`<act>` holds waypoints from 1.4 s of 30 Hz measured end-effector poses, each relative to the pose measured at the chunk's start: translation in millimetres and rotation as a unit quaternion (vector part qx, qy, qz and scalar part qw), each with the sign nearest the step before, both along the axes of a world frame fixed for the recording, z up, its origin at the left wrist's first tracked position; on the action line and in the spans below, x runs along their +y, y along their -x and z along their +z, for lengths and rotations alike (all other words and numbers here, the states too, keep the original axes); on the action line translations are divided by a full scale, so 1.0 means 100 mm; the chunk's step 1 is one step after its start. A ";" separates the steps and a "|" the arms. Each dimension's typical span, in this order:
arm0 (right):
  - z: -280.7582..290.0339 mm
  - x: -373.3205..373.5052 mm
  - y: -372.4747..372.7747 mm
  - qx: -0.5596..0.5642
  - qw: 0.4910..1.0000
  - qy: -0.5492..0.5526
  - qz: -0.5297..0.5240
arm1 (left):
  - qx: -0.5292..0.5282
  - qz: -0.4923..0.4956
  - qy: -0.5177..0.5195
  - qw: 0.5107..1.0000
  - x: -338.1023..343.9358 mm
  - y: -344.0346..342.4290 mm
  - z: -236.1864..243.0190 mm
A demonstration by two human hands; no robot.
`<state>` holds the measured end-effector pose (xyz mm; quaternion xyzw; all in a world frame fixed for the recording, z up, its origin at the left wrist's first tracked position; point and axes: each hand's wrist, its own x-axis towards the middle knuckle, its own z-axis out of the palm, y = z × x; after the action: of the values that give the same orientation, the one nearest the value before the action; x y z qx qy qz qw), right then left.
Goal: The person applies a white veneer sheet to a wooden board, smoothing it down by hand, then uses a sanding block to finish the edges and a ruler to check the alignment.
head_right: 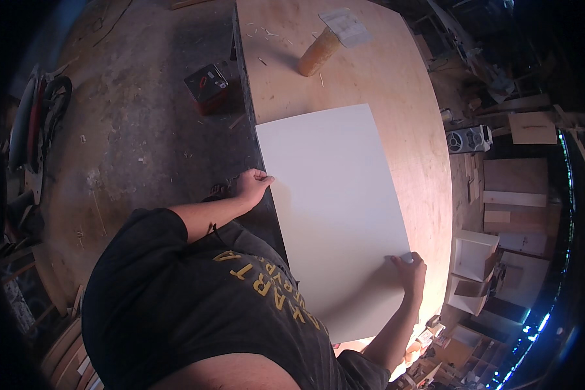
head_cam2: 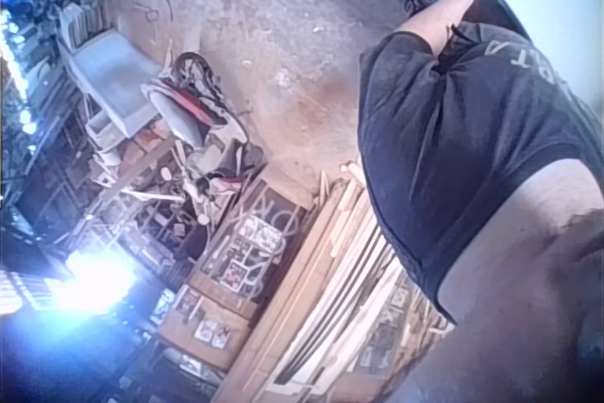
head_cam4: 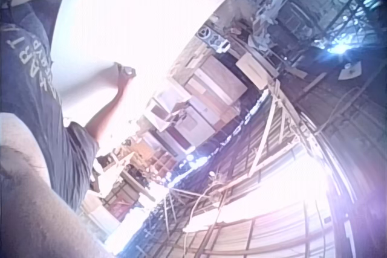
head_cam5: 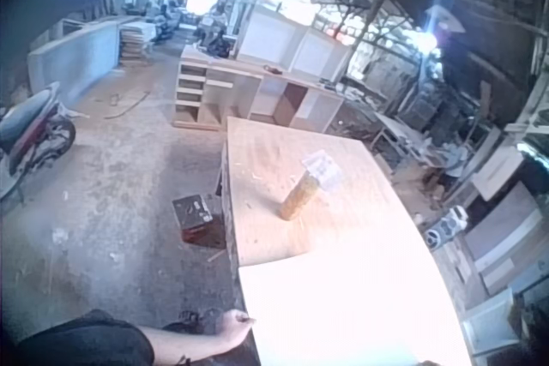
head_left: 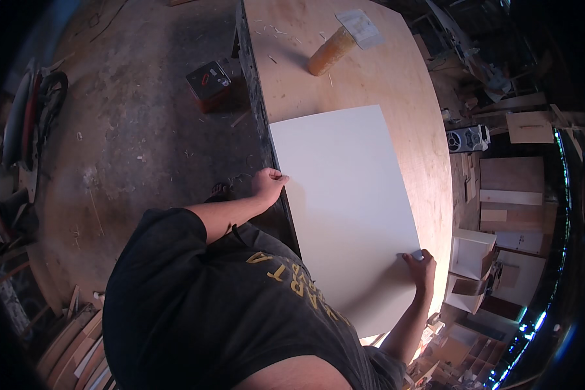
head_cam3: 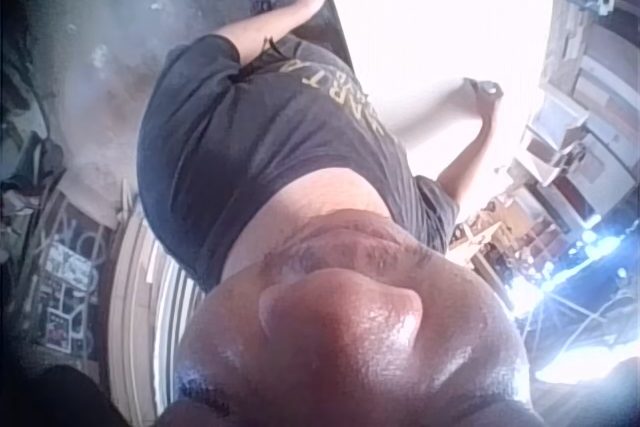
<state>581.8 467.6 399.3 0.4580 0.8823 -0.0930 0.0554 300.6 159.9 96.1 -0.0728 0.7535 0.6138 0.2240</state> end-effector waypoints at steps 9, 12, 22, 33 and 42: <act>-0.01 -0.01 -0.01 -0.006 1.000 -0.001 -0.009 | 0.006 0.001 0.006 1.000 -0.02 -0.01 0.05; -0.02 0.00 -0.02 -0.012 1.000 0.002 -0.007 | 0.006 0.003 -0.008 1.000 -0.03 -0.01 0.05; -0.02 -0.02 -0.02 -0.018 1.000 -0.003 -0.009 | 0.008 -0.010 0.001 1.000 -0.04 0.00 0.06; -0.09 0.01 -0.05 -0.018 1.000 -0.007 -0.008 | 0.001 -0.012 0.004 1.000 -0.03 0.00 0.05; -0.18 0.02 -0.03 -0.011 1.000 -0.009 -0.012 | 0.026 -0.011 0.000 1.000 -0.03 -0.02 -0.02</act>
<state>585.0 469.2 381.6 0.4697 0.8771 -0.0808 0.0595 302.7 156.9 94.0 -0.0483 0.7601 0.6125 0.2113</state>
